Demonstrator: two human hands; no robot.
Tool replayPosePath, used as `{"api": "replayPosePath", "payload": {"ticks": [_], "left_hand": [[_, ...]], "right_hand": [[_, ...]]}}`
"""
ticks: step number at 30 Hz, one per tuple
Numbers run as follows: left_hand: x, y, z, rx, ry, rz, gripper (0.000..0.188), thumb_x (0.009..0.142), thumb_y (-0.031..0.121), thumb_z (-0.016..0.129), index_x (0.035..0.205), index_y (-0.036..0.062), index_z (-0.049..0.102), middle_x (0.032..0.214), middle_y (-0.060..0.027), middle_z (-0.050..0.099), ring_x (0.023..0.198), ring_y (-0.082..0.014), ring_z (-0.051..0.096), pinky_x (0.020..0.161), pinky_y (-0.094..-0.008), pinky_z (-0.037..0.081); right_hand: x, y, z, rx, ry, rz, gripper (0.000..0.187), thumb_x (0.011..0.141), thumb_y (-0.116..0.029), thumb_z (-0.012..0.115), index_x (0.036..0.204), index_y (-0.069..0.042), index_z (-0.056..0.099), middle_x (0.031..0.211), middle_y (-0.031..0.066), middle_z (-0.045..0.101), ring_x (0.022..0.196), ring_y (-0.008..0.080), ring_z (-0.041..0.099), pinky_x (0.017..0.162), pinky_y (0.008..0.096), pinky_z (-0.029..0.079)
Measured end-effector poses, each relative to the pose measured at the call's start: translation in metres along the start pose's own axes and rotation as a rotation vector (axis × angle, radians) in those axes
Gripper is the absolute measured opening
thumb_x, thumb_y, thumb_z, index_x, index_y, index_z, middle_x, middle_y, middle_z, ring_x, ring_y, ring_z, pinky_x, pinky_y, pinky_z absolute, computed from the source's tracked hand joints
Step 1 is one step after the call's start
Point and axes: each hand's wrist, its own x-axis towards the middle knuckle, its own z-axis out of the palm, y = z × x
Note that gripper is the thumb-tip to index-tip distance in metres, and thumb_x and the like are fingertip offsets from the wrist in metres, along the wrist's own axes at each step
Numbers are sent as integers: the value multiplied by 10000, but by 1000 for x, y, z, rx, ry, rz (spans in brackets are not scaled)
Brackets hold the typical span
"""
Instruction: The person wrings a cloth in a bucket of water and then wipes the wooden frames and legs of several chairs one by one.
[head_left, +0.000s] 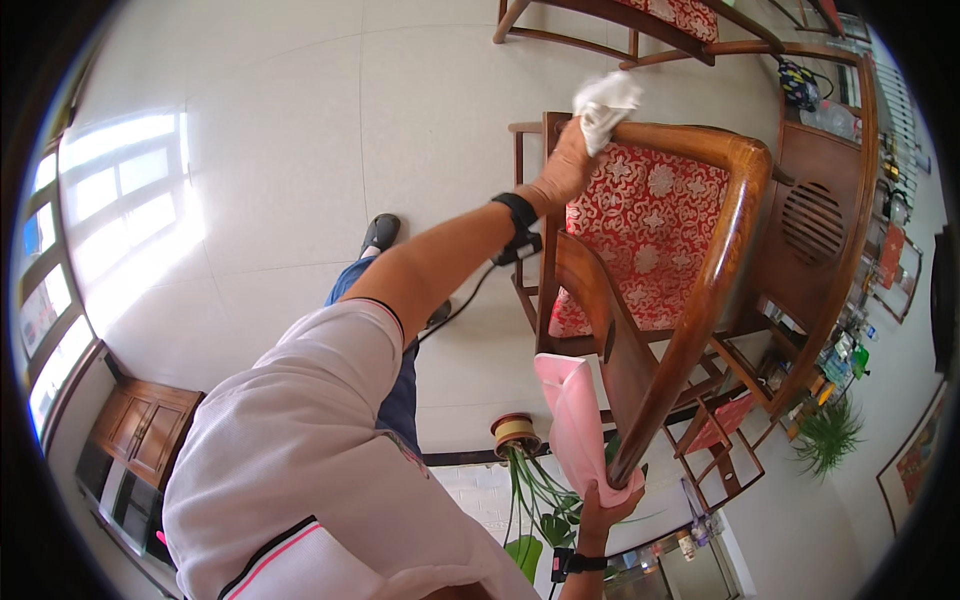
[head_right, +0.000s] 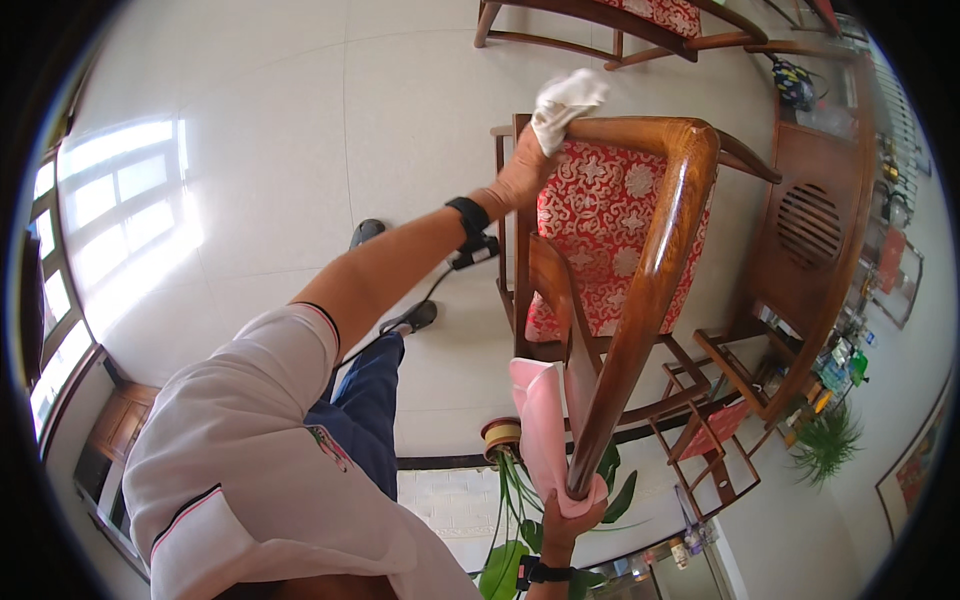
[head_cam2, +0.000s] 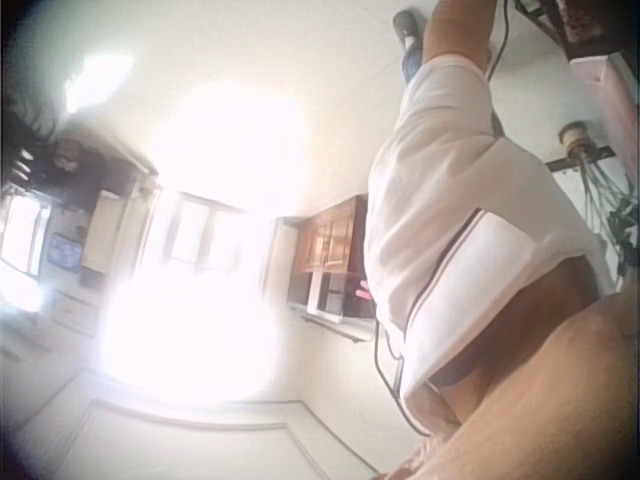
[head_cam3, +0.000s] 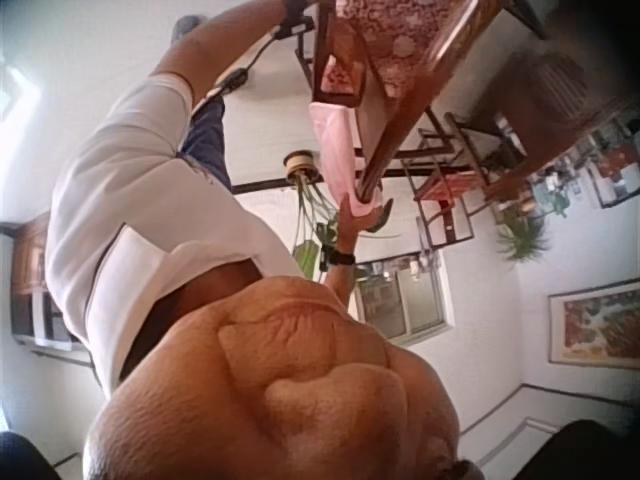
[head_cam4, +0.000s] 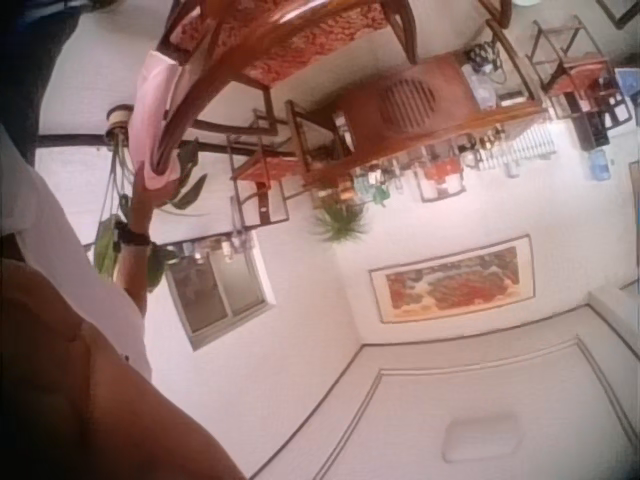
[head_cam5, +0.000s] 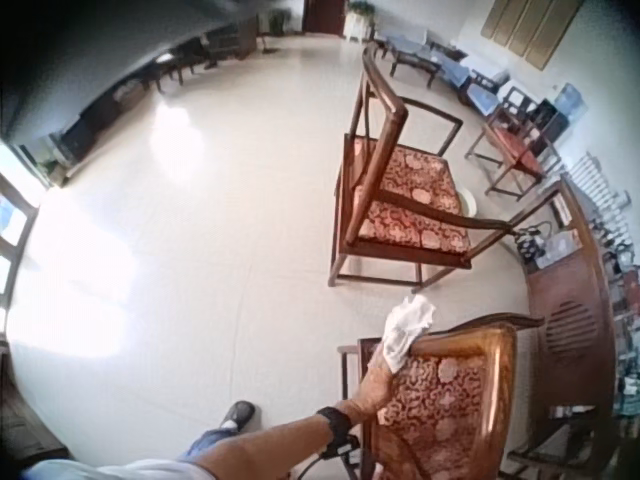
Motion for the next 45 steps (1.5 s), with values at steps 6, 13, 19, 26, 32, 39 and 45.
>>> {"api": "replayPosePath", "payload": {"ticks": [6,13,19,26,32,39,45], "left_hand": [[-3,-121,-5,-73,-523,-157,550,780,84,643,1271,57,396,1153,-229,527,1093,-406,512,924,-420,425],[-19,-128,-14,212,-494,-496,580,846,229,601,1231,-81,297,1126,-356,524,996,-479,564,864,-487,462],[-34,-92,-36,294,-769,-471,406,834,173,568,1120,-69,412,1031,-313,588,991,-461,579,838,-483,470],[-29,-95,-13,824,-797,-89,467,825,189,537,1222,-40,448,1138,-187,547,1039,-306,527,858,-412,427],[-17,-96,6,1178,-1002,161,286,790,205,565,978,7,650,984,-165,618,833,-278,625,605,-390,501],[-21,-117,-26,1193,-939,349,344,816,171,528,1098,-22,572,887,-111,633,762,-204,631,591,-327,503],[-7,-134,-98,1099,-932,-153,229,820,72,507,1029,2,568,999,-187,616,951,-345,613,756,-437,526]], "right_hand": [[-9,4,3,-7,93,89,562,642,-93,694,1156,42,513,1069,185,546,982,341,570,893,413,438],[-6,12,1,-107,-1,56,611,673,-43,649,1235,35,424,1154,152,508,1062,276,527,958,388,399],[-7,10,-1,-114,9,18,602,658,-51,655,1221,28,455,1147,151,515,1064,290,526,959,390,397],[-5,11,1,-127,17,-14,634,646,-88,669,1228,27,447,1133,146,522,1030,287,546,939,380,416],[-15,26,0,-80,38,-8,643,639,-155,707,1209,23,469,1155,152,525,1038,297,545,938,390,412],[6,0,3,-217,80,-136,509,640,-140,729,1096,-16,540,999,196,590,859,411,588,762,443,477],[15,-11,6,-209,80,-105,417,629,-151,732,985,-5,572,940,177,598,814,395,592,726,417,482]]}}
